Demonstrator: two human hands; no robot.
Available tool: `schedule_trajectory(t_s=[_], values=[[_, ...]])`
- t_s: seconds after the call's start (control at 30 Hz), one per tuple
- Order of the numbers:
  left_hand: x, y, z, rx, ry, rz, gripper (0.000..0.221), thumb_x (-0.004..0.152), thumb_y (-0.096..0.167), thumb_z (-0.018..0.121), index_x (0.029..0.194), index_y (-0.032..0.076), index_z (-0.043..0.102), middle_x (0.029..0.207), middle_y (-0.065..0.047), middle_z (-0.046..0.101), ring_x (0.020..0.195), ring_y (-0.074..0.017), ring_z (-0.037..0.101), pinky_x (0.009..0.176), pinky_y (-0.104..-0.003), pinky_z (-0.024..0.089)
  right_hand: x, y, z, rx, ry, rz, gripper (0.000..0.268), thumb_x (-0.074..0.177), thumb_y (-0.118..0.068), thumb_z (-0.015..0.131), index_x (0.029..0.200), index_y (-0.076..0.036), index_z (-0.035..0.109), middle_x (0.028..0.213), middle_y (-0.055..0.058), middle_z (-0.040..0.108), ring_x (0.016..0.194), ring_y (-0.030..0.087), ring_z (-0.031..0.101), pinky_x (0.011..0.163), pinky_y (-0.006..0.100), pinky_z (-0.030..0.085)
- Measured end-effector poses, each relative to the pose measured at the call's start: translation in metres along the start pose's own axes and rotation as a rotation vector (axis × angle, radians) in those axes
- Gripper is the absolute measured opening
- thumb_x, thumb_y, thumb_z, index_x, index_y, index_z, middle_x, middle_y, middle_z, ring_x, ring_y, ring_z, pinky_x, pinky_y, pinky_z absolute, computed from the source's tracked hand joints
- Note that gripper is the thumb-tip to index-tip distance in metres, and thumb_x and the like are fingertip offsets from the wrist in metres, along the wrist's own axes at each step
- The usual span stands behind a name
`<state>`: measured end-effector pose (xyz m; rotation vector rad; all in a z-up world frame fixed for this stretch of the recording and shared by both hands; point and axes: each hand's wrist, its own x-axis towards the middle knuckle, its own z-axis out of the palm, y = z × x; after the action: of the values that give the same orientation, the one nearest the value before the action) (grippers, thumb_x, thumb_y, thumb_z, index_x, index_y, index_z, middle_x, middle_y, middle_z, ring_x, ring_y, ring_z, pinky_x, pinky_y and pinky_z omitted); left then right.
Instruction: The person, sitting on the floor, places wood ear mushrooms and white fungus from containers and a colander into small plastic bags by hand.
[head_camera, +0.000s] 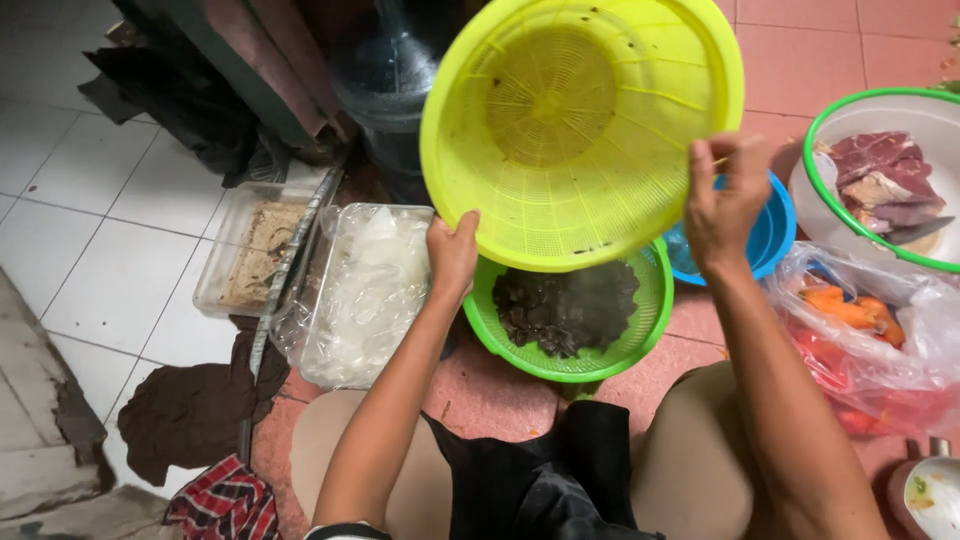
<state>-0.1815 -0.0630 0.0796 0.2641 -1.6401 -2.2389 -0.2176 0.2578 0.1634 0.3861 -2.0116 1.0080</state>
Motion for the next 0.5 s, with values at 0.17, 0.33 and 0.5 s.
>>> schedule_trajectory(t_s=[0.17,0.33,0.5], values=[[-0.008,0.023,0.023,-0.083,-0.065,-0.022,0.027,0.094,0.007,0.066,0.116,-0.008,0.063,0.107,-0.013,0.074,0.090,-0.0188,0.070,0.081,-0.030,0.056,0.014,0.027,-0.044,0.304,-0.124,0.339,0.048,0.100,-0.015,0.073,0.137,-0.001,0.046,0.118,0.013,0.062,0.102,0.022,0.063,0.079,0.032,0.055],[-0.034,0.048,0.058,0.115,-0.281,-0.238,0.038,0.097,0.011,0.065,0.129,-0.009,0.057,0.118,-0.019,0.070,0.098,-0.0254,0.070,0.078,-0.040,0.056,-0.017,0.101,-0.053,0.611,-0.399,1.012,0.045,0.097,-0.023,0.063,0.133,0.005,0.060,0.114,0.014,0.071,0.090,0.025,0.072,0.069,0.037,0.062],[-0.068,0.120,0.028,0.236,-0.699,0.094,0.060,0.099,0.004,0.060,0.154,0.002,0.037,0.153,-0.015,0.051,0.139,-0.0261,0.055,0.113,-0.038,0.046,-0.064,0.257,-0.075,0.692,-0.376,1.234,0.037,0.104,-0.026,0.059,0.132,-0.001,0.060,0.115,0.014,0.069,0.086,0.025,0.068,0.064,0.033,0.056]])
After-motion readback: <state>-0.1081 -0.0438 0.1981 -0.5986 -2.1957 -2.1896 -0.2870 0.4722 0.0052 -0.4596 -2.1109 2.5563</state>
